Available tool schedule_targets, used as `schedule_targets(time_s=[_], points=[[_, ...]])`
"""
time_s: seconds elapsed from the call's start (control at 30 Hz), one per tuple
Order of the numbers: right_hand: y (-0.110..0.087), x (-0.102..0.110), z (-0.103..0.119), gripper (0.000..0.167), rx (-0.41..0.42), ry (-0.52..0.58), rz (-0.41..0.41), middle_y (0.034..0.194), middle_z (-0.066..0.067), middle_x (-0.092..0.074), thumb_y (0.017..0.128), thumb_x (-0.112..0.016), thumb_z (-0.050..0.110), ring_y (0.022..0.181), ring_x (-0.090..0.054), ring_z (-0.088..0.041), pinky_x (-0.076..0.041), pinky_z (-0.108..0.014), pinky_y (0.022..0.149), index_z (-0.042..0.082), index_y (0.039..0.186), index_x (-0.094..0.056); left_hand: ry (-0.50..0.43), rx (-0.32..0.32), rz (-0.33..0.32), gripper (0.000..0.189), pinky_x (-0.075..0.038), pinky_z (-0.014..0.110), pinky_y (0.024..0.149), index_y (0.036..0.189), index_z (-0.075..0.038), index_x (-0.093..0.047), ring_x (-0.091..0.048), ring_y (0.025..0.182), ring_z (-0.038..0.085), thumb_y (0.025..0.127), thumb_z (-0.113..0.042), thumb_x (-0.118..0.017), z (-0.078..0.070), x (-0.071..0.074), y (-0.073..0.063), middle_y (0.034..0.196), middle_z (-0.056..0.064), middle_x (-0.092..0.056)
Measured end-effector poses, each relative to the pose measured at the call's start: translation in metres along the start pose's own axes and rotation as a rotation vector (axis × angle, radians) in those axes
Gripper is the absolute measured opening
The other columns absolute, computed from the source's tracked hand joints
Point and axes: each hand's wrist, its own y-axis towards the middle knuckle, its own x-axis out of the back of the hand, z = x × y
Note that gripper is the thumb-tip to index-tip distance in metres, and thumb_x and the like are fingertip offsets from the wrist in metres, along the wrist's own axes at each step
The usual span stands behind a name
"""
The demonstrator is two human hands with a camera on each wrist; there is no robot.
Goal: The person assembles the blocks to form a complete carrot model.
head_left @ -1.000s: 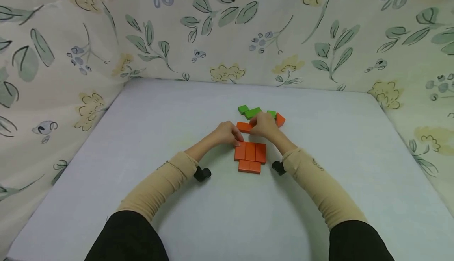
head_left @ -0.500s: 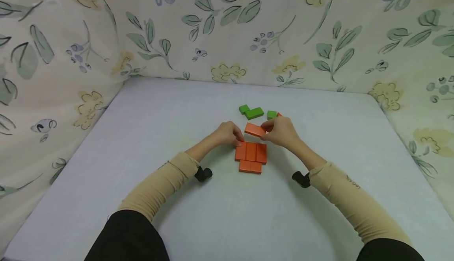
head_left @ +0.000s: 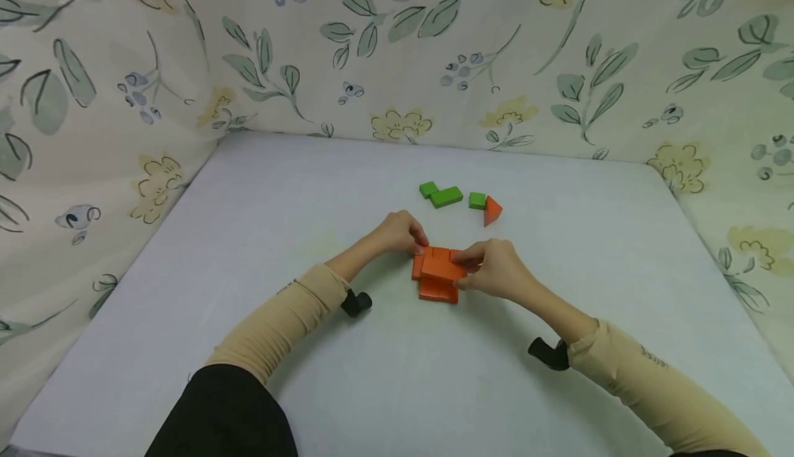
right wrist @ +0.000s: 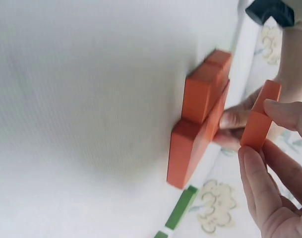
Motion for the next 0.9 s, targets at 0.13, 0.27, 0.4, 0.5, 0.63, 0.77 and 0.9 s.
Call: schedule_targets(time_s=[0.13, 0.27, 0.4, 0.5, 0.63, 0.77, 0.9], points=[[-0.010, -0.007, 0.003, 0.031, 0.036, -0.004, 0.042, 0.087, -0.008, -0.072, 0.071, -0.083, 0.004, 0.077, -0.061, -0.018, -0.051, -0.029, 0.067, -0.003, 0.099, -0.075, 0.014, -0.005, 0.001, 0.016, -0.045, 0.023, 0.072, 0.099, -0.005, -0.077, -0.056, 0.082, 0.013, 0.083, -0.003, -0.076, -0.002, 0.002, -0.001, 0.094, 0.004, -0.073], [-0.018, -0.012, 0.003, 0.030, 0.051, -0.024, 0.074, 0.085, -0.005, -0.072, 0.070, -0.083, 0.004, 0.075, -0.060, -0.015, -0.050, -0.027, 0.066, -0.002, 0.098, -0.076, 0.008, -0.011, 0.001, 0.016, -0.047, 0.024, 0.074, 0.099, -0.004, -0.077, -0.058, 0.083, 0.014, 0.083, -0.003, -0.075, -0.003, 0.002, -0.002, 0.094, 0.004, -0.073], [-0.023, -0.014, 0.003, 0.029, 0.055, -0.026, 0.097, 0.086, -0.005, -0.072, 0.070, -0.082, 0.004, 0.075, -0.060, -0.015, -0.050, -0.026, 0.066, -0.002, 0.098, -0.076, 0.010, -0.013, -0.004, 0.015, -0.047, 0.024, 0.073, 0.098, -0.004, -0.077, -0.058, 0.083, 0.014, 0.083, -0.003, -0.076, -0.002, 0.002, -0.003, 0.094, 0.005, -0.073], [-0.026, -0.015, 0.003, 0.028, 0.065, -0.036, 0.117, 0.086, -0.005, -0.071, 0.070, -0.083, 0.003, 0.074, -0.060, -0.014, -0.050, -0.024, 0.066, -0.002, 0.096, -0.076, 0.016, -0.014, -0.005, 0.014, -0.046, 0.023, 0.072, 0.097, -0.004, -0.077, -0.057, 0.082, 0.014, 0.083, -0.004, -0.076, -0.002, 0.002, -0.002, 0.093, 0.005, -0.073], [-0.028, -0.019, 0.002, 0.028, 0.072, -0.044, 0.136, 0.084, -0.003, -0.070, 0.068, -0.083, 0.002, 0.072, -0.057, -0.012, -0.049, -0.023, 0.064, -0.002, 0.095, -0.075, 0.026, -0.014, -0.002, 0.014, -0.044, 0.022, 0.070, 0.097, -0.004, -0.077, -0.056, 0.082, 0.014, 0.083, -0.004, -0.076, -0.002, 0.001, -0.001, 0.093, 0.005, -0.073], [-0.030, -0.026, 0.001, 0.026, 0.093, -0.038, 0.150, 0.081, -0.001, -0.069, 0.068, -0.083, 0.002, 0.070, -0.055, -0.010, -0.048, -0.023, 0.062, -0.001, 0.092, -0.075, 0.038, -0.015, 0.001, 0.014, -0.043, 0.022, 0.069, 0.096, -0.004, -0.077, -0.055, 0.081, 0.013, 0.082, -0.004, -0.077, -0.002, 0.002, 0.000, 0.092, 0.005, -0.073], [-0.032, -0.030, 0.004, 0.024, 0.094, -0.063, 0.168, 0.081, 0.001, -0.068, 0.069, -0.083, 0.002, 0.070, -0.053, -0.011, -0.048, -0.023, 0.063, 0.000, 0.092, -0.075, 0.043, -0.018, 0.002, 0.014, -0.043, 0.022, 0.070, 0.096, -0.004, -0.077, -0.056, 0.081, 0.013, 0.082, -0.005, -0.077, -0.003, 0.002, 0.000, 0.092, 0.004, -0.073]])
